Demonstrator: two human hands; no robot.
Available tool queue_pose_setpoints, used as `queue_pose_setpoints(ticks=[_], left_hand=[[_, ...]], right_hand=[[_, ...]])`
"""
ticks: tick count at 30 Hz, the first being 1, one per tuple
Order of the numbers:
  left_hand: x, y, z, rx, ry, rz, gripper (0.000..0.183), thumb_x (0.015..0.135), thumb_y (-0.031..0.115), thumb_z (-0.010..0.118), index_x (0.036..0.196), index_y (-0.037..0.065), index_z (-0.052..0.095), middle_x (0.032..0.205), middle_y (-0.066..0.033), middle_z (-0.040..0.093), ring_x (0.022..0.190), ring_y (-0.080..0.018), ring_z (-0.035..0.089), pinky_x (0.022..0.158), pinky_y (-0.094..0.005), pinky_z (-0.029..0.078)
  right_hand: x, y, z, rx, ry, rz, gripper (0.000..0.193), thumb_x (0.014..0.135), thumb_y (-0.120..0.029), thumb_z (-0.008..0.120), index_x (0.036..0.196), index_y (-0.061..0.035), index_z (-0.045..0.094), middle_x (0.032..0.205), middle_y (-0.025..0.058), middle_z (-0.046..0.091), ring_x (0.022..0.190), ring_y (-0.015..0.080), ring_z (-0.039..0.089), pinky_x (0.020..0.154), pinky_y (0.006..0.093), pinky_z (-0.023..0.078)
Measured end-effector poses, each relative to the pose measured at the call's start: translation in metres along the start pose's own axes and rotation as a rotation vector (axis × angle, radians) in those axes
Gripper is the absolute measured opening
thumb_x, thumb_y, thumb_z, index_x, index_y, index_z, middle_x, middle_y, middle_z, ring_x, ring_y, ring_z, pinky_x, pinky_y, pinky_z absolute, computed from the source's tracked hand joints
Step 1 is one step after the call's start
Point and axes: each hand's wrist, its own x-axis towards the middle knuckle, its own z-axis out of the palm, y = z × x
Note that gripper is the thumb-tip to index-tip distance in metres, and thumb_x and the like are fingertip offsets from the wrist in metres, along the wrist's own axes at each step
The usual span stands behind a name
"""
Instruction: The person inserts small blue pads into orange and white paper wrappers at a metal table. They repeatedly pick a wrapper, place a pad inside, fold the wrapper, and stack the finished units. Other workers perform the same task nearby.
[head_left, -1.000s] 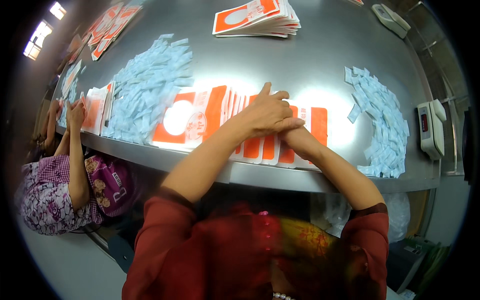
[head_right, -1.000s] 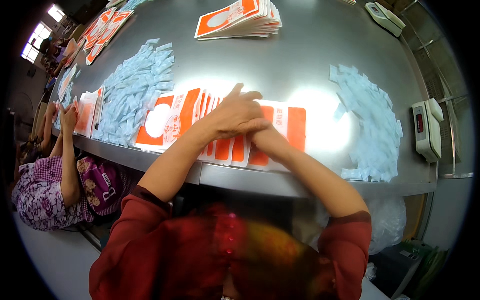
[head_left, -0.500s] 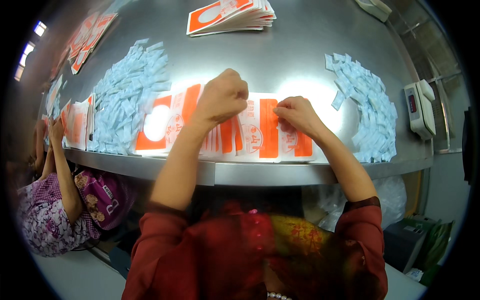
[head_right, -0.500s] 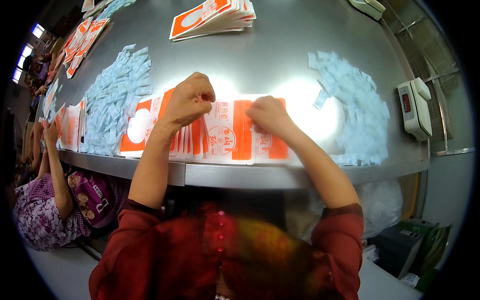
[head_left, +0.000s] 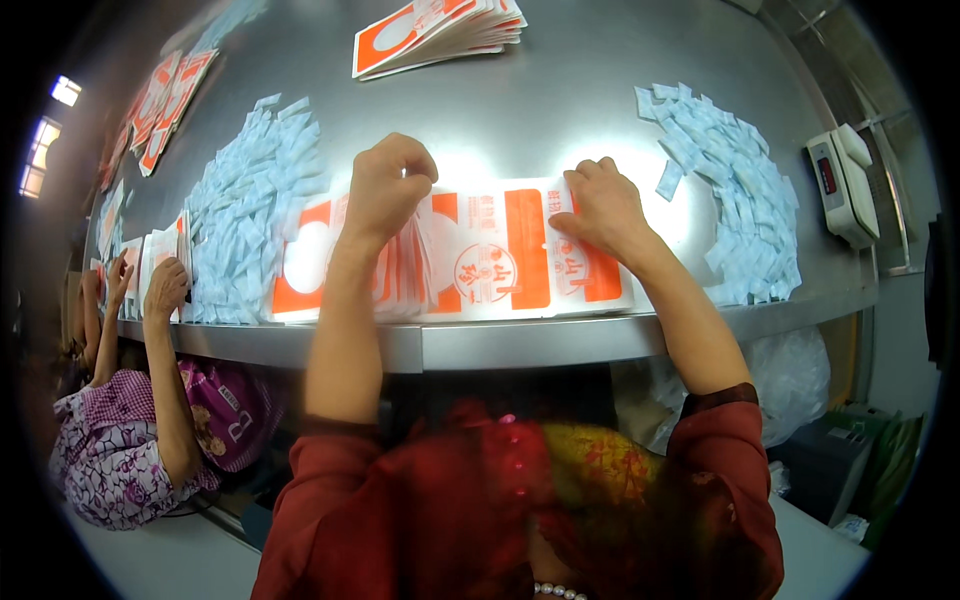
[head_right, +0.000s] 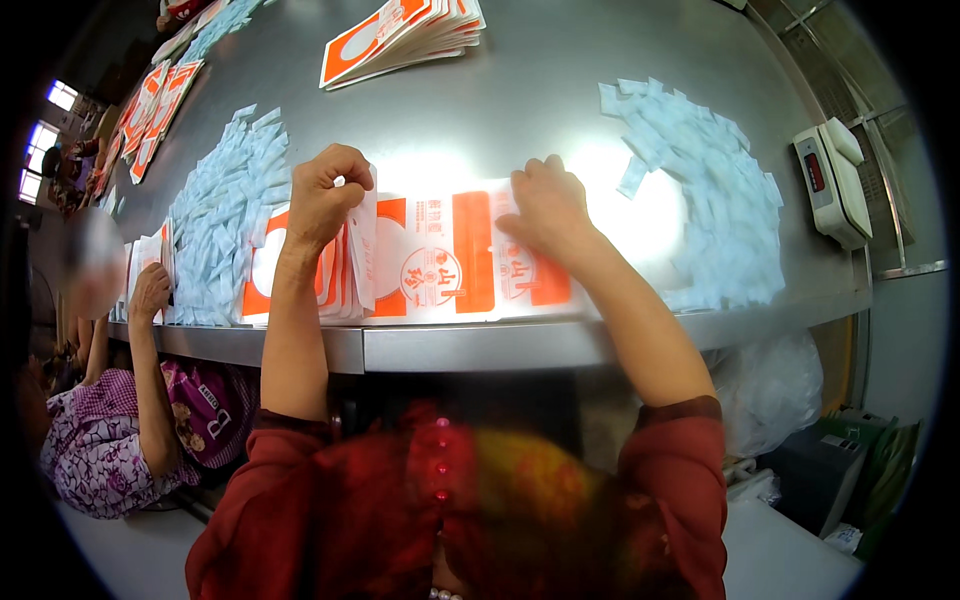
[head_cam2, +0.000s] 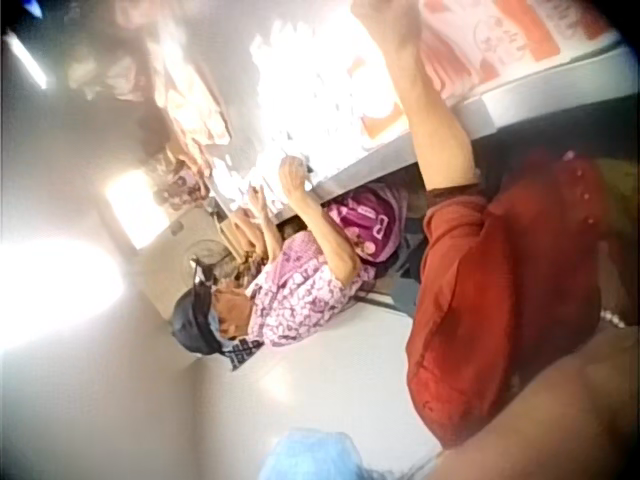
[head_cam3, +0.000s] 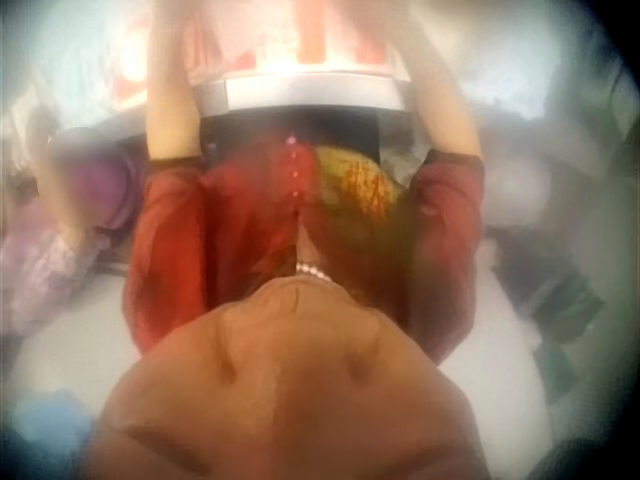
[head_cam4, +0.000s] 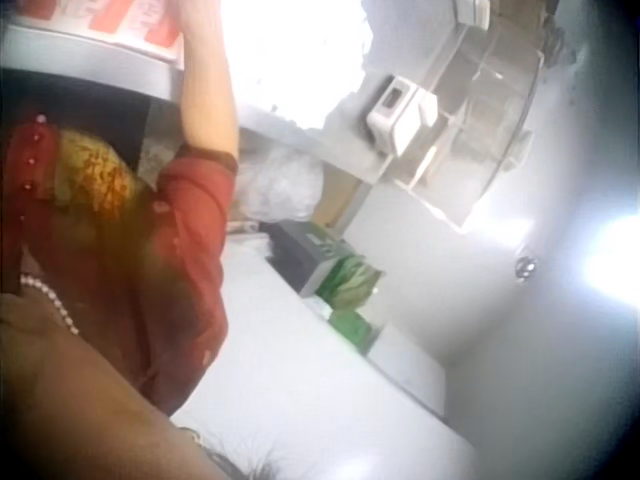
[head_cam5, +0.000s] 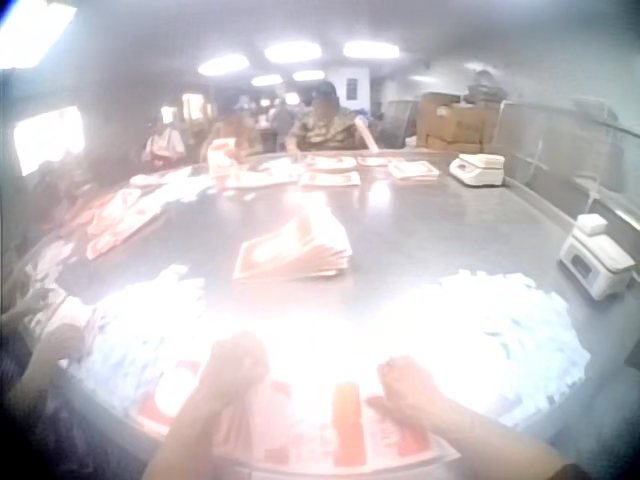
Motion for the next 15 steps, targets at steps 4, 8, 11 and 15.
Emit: queue_pose_setpoints(ticks=[4,8,11,15], left_hand=[[-0.005,0.003,0.013,0.035,-0.009,0.088,0.012,0.059,-0.006,0.050,0.067,-0.001,0.058,0.072,-0.0070,0.057,0.069,-0.0181,0.053,0.063,-0.0277,0.042],[-0.010,0.000,0.032,0.167,-0.052,0.232,0.015,0.060,-0.006,0.054,0.069,0.006,0.059,0.074,-0.0055,0.054,0.074,-0.0227,0.054,0.062,-0.0310,0.045],[-0.008,-0.003,0.043,0.233,-0.081,0.334,0.012,0.061,0.001,0.057,0.067,0.010,0.061,0.073,-0.0058,0.057,0.076,-0.0254,0.056,0.065,-0.0368,0.046],[-0.005,-0.007,0.065,0.342,-0.163,0.312,0.015,0.063,0.004,0.057,0.075,0.010,0.063,0.082,-0.0066,0.060,0.085,-0.0259,0.055,0.074,-0.0377,0.043]], right_hand=[[0.001,0.005,0.000,-0.016,0.001,-0.123,0.047,0.068,-0.030,0.069,0.104,-0.0005,0.061,0.106,0.0120,0.057,0.102,0.0267,0.050,0.084,0.0366,0.044],[0.001,-0.002,0.010,-0.029,0.052,-0.215,0.058,0.069,-0.037,0.070,0.112,-0.0007,0.057,0.108,0.0127,0.056,0.105,0.0282,0.049,0.088,0.0394,0.037],[0.005,-0.006,0.007,0.007,0.050,-0.258,0.059,0.067,-0.038,0.073,0.108,0.0022,0.057,0.104,0.0168,0.056,0.099,0.0300,0.049,0.088,0.0388,0.037],[0.000,-0.007,0.007,0.007,0.110,-0.277,0.051,0.065,-0.035,0.076,0.096,0.0005,0.059,0.101,0.0156,0.054,0.101,0.0287,0.048,0.098,0.0438,0.030]])
